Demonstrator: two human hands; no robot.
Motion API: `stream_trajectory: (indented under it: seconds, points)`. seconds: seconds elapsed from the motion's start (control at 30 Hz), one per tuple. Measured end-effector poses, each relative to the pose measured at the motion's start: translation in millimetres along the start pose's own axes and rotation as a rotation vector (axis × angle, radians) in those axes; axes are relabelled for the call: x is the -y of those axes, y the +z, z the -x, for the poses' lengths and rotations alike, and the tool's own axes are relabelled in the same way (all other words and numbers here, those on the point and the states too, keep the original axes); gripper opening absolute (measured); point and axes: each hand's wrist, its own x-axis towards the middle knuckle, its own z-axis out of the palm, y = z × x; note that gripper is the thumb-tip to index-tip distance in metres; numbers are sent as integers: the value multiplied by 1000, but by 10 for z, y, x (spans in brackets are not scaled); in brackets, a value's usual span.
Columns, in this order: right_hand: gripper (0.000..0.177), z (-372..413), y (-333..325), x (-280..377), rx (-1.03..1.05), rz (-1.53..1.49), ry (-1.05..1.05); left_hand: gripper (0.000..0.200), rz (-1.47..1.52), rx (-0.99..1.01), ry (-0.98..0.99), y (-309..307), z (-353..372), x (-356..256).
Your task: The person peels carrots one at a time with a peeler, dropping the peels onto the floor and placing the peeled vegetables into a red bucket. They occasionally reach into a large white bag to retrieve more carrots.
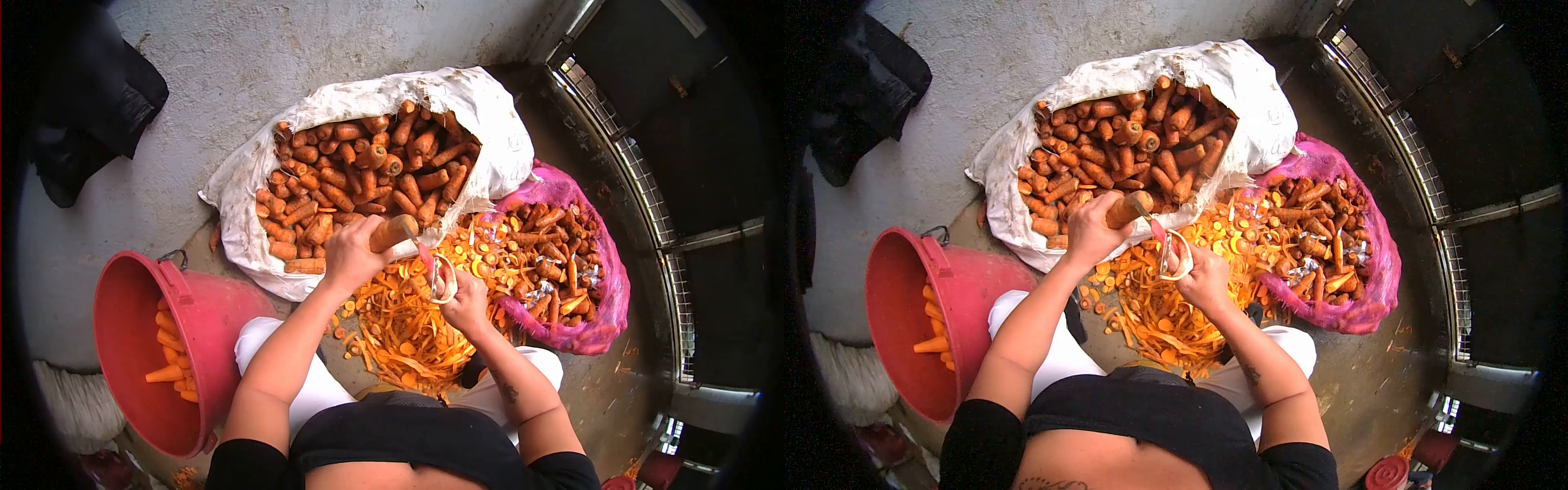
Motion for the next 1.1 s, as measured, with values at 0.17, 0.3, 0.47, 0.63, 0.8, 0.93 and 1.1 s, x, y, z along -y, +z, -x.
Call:
stream_trajectory:
  seconds: [0.17,0.3,0.47,0.63,0.8,0.93,1.1]
  points:
    - [23,8,15,7,22,-38,46,43,-51,29,-21,-1,16,-2]
    - [23,11,25,-21,44,-26,71,43,-65,48,-55,-1,29,-34]
    - [25,-6,46,-89,71,41,121,42,-79,15,-59,29,87,-38]
    - [33,-24,72,-201,119,-67,141,43,-161,-14,1,19,103,1]
    - [37,-31,-10,-75,184,-89,208,44,-269,-52,74,22,106,39]
    - [38,-8,34,-173,165,-140,204,42,-227,-20,37,0,83,-22]
    - [41,43,91,-333,148,-54,201,42,-54,151,-143,-7,109,-104]
